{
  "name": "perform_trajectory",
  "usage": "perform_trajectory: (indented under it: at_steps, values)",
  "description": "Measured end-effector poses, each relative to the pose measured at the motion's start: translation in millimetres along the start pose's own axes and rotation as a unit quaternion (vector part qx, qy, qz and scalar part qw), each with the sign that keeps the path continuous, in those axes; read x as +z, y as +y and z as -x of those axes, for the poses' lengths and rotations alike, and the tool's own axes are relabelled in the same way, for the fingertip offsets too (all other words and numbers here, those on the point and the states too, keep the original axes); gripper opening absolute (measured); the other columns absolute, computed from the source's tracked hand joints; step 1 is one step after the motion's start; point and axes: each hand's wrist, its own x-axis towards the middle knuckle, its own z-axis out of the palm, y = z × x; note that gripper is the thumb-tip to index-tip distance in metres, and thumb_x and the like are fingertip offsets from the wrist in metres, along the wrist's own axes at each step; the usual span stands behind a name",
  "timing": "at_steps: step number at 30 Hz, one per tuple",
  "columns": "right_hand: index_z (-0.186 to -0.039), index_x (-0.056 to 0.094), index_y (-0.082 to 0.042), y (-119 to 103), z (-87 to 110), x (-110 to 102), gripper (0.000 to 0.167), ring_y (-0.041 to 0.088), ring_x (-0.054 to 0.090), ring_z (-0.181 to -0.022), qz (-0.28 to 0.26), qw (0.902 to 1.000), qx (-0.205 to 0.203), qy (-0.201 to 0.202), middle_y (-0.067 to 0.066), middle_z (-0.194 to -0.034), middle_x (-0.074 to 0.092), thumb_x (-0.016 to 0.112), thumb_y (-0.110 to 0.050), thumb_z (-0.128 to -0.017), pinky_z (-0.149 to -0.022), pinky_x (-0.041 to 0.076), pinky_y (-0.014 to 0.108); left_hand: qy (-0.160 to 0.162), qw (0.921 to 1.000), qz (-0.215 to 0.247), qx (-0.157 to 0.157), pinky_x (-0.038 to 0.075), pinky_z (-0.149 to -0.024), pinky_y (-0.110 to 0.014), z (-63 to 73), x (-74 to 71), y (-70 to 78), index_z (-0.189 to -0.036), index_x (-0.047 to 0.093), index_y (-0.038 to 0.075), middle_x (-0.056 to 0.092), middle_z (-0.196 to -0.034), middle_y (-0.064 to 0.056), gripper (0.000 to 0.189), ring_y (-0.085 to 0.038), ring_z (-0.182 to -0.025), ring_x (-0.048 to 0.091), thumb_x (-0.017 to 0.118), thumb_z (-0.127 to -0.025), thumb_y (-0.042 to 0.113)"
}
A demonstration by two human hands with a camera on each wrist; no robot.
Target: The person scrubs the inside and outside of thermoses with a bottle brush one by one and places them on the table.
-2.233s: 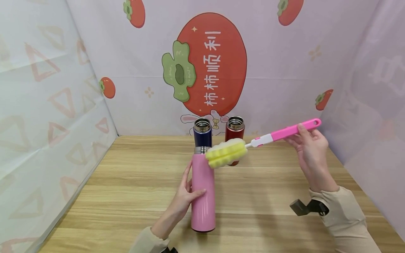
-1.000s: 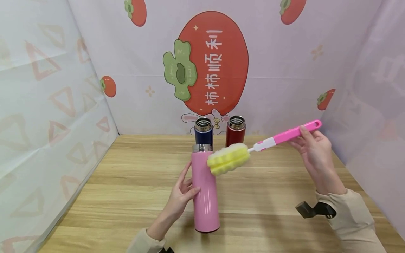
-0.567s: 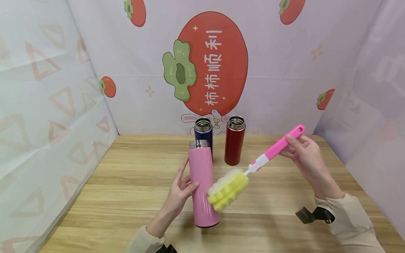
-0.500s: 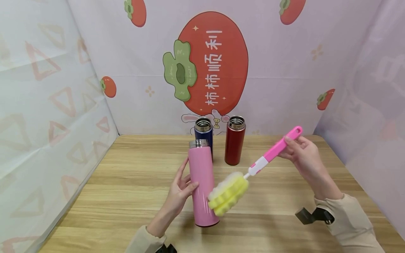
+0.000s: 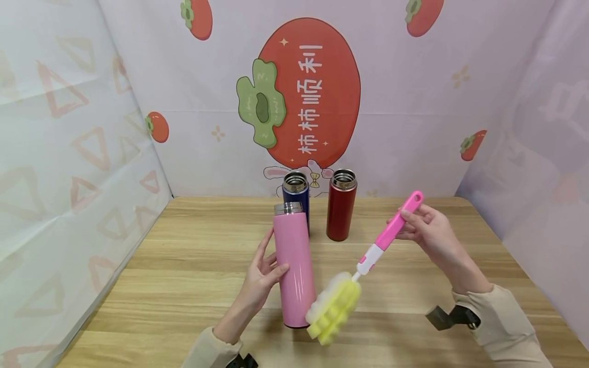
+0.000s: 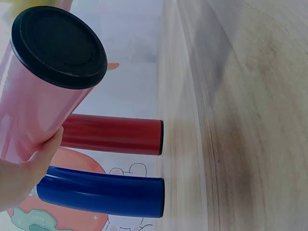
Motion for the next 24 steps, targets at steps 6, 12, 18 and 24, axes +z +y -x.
perform_trajectory:
  at_steps: [6, 12, 18, 24]
  values:
    - [-0.095, 0.055, -0.003, 0, -1.4, 0, 0.016, 0.018, 0.065, -0.079, -0.005, 0.9997, -0.024, 0.009, 0.009, -0.085, 0.067, 0.039, -0.001, -0.093, -0.068, 0.050, 0.030, -0.003, 1.0000, 0.000, 0.000, 0.047, -0.077, -0.036, -0.2, -0.2, -1.5, -0.142, 0.013, 0.023, 0.039, -0.127, -0.026, 0.081, -0.021, -0.103, 0.054, 0.060, -0.080, -0.001]
    - [-0.094, 0.054, 0.000, -5, -6.8, -1, 0.012, 0.021, 0.065, -0.078, -0.068, 0.9954, -0.040, 0.054, 0.014, -0.084, 0.067, 0.043, -0.002, -0.091, -0.069, 0.049, 0.031, -0.003, 1.0000, -0.006, -0.003, 0.047, -0.079, -0.036, -0.5, -1.3, -2.8, -0.142, 0.014, 0.023, 0.039, -0.127, -0.026, 0.082, -0.021, -0.104, 0.054, 0.061, -0.079, -0.001]
    - [-0.094, 0.052, 0.003, -12, -12.0, -4, 0.009, 0.021, 0.065, -0.077, -0.108, 0.9878, -0.047, 0.102, 0.014, -0.083, 0.066, 0.048, -0.004, -0.089, -0.071, 0.049, 0.031, -0.008, 0.9998, -0.016, -0.012, 0.045, -0.081, -0.038, -2.0, -3.6, -3.5, -0.142, 0.014, 0.025, 0.035, -0.130, -0.027, 0.083, -0.022, -0.107, 0.052, 0.063, -0.078, 0.001]
    - [-0.093, 0.053, 0.002, -18, -15.2, -5, 0.011, 0.020, 0.065, -0.076, -0.137, 0.9763, -0.058, 0.157, 0.013, -0.082, 0.065, 0.055, -0.007, -0.086, -0.071, 0.049, 0.030, -0.012, 0.9997, -0.017, -0.012, 0.045, -0.081, -0.039, -4.5, -5.1, -3.0, -0.142, 0.014, 0.024, 0.037, -0.129, -0.026, 0.083, -0.022, -0.106, 0.052, 0.062, -0.079, 0.000]
